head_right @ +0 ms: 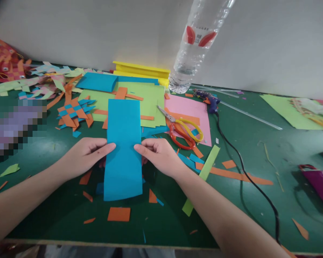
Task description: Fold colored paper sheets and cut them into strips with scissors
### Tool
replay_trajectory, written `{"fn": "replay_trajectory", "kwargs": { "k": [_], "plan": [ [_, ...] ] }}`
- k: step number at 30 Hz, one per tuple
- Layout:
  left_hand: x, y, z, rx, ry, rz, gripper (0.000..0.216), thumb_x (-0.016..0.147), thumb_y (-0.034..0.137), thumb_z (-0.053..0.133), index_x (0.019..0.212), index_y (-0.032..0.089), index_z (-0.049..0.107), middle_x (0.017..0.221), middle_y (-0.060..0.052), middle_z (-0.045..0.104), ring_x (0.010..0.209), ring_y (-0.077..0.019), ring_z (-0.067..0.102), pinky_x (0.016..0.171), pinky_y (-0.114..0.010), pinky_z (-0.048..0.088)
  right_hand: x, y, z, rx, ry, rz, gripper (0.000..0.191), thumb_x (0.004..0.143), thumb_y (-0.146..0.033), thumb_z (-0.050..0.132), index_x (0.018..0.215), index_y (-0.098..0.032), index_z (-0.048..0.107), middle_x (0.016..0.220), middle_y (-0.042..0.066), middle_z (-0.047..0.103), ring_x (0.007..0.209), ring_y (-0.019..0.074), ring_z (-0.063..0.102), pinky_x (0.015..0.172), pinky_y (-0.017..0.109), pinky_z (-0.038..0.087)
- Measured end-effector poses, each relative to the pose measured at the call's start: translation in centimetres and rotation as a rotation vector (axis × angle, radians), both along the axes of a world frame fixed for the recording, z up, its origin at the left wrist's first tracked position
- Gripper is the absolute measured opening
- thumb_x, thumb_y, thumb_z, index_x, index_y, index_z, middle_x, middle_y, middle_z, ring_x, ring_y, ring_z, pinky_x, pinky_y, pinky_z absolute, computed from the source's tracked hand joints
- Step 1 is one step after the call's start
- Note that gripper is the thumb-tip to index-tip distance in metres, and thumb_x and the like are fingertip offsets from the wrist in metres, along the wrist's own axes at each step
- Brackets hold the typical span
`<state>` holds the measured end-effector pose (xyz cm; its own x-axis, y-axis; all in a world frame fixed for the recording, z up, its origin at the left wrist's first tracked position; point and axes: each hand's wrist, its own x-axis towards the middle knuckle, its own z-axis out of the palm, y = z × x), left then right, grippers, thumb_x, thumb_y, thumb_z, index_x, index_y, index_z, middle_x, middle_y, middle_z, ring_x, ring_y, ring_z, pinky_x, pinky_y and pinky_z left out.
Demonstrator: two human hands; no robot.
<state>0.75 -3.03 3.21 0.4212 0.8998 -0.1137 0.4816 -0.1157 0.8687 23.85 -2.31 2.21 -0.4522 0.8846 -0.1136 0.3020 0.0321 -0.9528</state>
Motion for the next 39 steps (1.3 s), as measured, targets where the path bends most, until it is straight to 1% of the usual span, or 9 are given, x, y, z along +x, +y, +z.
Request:
{"fn": "replay_trajectory", "kwargs": {
  "k": [11,22,28,34,39],
  "plan": [
    [-0.05,0.03,-0.11,0.009,0.003,0.004,0.046,0.093,0.045,0.048,0.054,0.020,0.045,0.049,0.003,0.055,0.045,-0.0099,0.051,0.045,-0.021,0.037,0.00,0.05,-0.22,0.020,-0.001,0.008,0.039,0.090,-0.045,0.058,0.061,-0.020,0.051,0.055,-0.005,0.049,0.050,0.0080,0.042,0.052,0.025,0.033],
    [0.01,0.02,-0.27,-0.069,-0.031,-0.040,0.047,0.091,0.049,0.051,0.055,0.020,0.043,0.048,0.003,0.055,0.046,-0.0114,0.055,0.046,-0.021,0.040,0.09,0.10,-0.34,0.042,0.005,-0.006,0.043,0.090,-0.051,0.055,0.061,-0.021,0.048,0.056,-0.005,0.048,0.051,0.0085,0.044,0.052,0.025,0.034],
    [-0.06,0.01,-0.14,-0.028,-0.031,-0.010,0.045,0.093,0.045,0.050,0.056,0.020,0.045,0.049,0.004,0.056,0.044,-0.0095,0.051,0.044,-0.020,0.037,0.03,0.02,-0.03,-0.016,0.000,0.000,0.040,0.088,-0.046,0.059,0.060,-0.020,0.048,0.055,-0.006,0.044,0.049,0.0078,0.041,0.050,0.025,0.032],
    [-0.10,0.09,-0.13,0.003,-0.008,0.034,0.046,0.093,0.046,0.050,0.056,0.020,0.048,0.050,0.003,0.057,0.046,-0.0104,0.054,0.047,-0.021,0.039,-0.04,0.03,0.09,-0.012,-0.001,0.012,0.038,0.089,-0.043,0.060,0.060,-0.020,0.049,0.053,-0.006,0.044,0.049,0.0076,0.039,0.051,0.024,0.032],
    [-0.05,0.05,-0.15,0.012,-0.012,0.034,0.045,0.093,0.045,0.050,0.056,0.019,0.049,0.050,0.003,0.057,0.046,-0.0103,0.053,0.046,-0.021,0.038,-0.07,0.00,-0.02,-0.018,0.021,0.025,0.038,0.090,-0.043,0.058,0.061,-0.020,0.048,0.054,-0.006,0.044,0.049,0.0078,0.040,0.051,0.025,0.032]
  ]
}}
